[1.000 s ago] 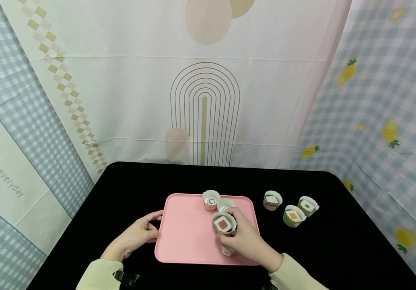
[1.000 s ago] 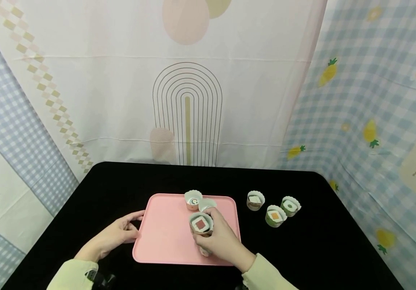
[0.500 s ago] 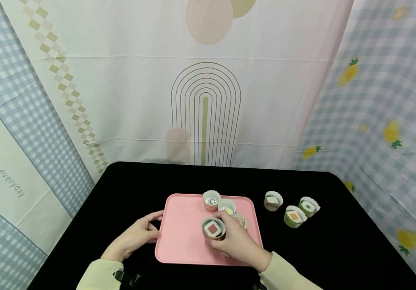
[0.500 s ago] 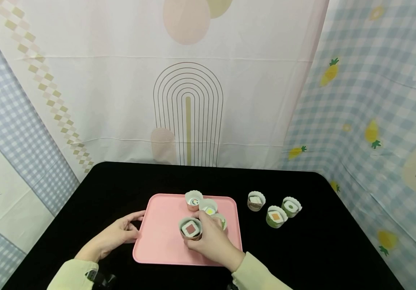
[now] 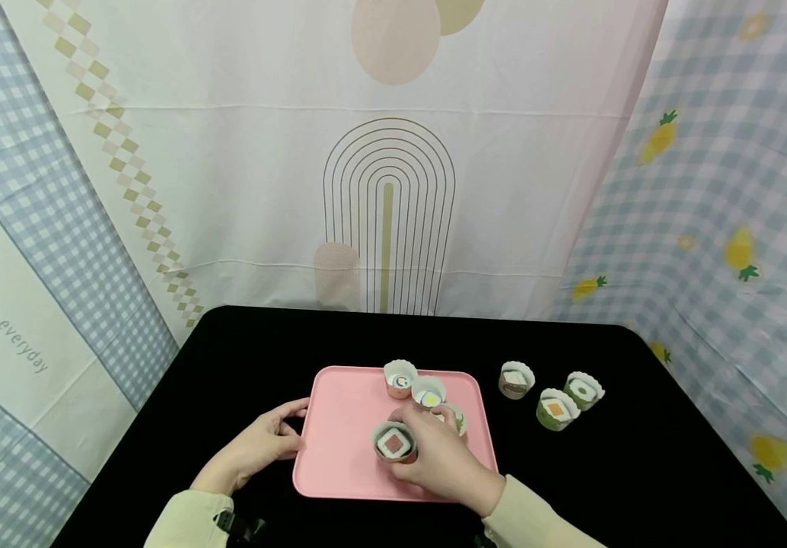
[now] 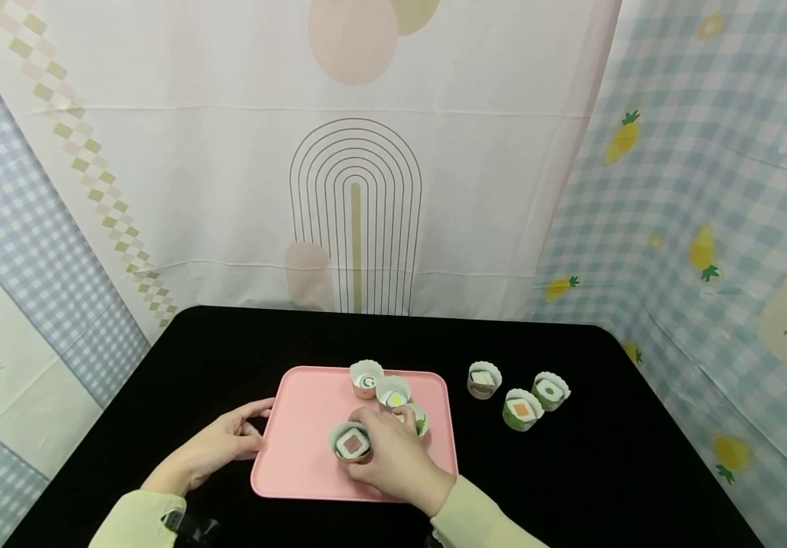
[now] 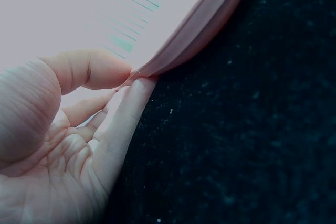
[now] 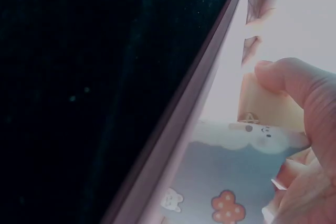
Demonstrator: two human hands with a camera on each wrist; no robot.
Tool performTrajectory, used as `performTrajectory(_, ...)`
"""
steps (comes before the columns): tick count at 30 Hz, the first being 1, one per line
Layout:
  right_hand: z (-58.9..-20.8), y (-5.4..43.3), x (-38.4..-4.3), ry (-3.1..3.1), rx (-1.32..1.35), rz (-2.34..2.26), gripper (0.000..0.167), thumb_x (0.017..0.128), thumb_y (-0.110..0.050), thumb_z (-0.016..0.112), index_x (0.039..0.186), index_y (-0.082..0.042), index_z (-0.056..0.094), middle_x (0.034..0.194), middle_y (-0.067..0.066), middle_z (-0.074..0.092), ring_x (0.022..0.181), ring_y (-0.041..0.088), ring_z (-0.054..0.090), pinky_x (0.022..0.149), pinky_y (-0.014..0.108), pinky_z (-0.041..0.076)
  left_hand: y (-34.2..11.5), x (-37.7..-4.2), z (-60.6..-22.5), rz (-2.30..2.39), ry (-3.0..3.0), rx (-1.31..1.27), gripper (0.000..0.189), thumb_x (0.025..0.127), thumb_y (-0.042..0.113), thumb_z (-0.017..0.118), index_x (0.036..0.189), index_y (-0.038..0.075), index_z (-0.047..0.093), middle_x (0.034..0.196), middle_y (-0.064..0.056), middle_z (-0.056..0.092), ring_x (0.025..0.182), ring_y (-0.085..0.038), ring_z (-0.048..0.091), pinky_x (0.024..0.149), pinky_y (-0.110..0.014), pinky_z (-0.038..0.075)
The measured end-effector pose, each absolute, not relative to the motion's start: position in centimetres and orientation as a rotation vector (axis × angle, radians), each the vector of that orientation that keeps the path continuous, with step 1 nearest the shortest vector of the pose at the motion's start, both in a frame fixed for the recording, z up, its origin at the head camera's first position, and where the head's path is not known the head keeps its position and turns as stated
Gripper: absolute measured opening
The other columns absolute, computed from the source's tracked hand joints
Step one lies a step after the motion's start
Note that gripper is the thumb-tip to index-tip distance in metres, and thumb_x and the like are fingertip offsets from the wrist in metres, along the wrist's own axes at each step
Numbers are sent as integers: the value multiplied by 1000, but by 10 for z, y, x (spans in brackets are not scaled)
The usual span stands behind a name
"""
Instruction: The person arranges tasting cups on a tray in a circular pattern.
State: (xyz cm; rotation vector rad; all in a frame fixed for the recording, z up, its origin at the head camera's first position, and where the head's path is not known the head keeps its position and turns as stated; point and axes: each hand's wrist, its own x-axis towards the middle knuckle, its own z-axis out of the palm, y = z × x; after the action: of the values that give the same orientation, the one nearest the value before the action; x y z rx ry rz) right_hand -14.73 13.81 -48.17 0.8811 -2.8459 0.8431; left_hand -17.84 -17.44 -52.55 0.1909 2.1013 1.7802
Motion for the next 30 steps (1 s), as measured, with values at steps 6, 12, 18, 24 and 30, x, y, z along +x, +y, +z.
performTrajectory(6,-484,136,-146,-2889,914,726,43,75,-40,81,108,-23,59,102,-18,60,95,6,52,101,57,21,-174,-178,-525,1776,2101,190,73,81,-1,65,147,6,38,128,-19,45,86,-27,58,81,-39,56)
performTrajectory(12,-483,136,-144,-2958,905,664,50,70,-39,84,110,-22,59,104,-18,61,98,8,50,104,57,19,-174,-178,-525,1778,2089,191,73,81,0,65,148,6,37,128,-19,45,87,-28,58,81,-39,56)
performTrajectory(18,-483,140,-142,-2898,928,637,55,72,-47,81,116,-19,61,110,-13,64,105,14,52,103,54,19,-174,-178,-525,1776,2085,196,72,82,-1,65,148,6,37,129,-19,44,87,-28,58,81,-39,56)
performTrajectory(24,-485,148,-142,-2765,941,724,51,76,-54,76,115,-22,67,101,-15,64,106,14,49,101,52,17,-174,-178,-523,1778,2088,204,72,82,-1,64,148,5,36,131,-19,43,87,-27,58,81,-39,56)
performTrajectory(30,-488,150,-142,-2728,915,770,46,74,-54,77,108,-25,69,97,-17,62,103,12,47,100,51,14,-174,-177,-522,1770,2091,192,73,82,-1,64,148,5,36,130,-19,43,87,-27,58,81,-39,56)
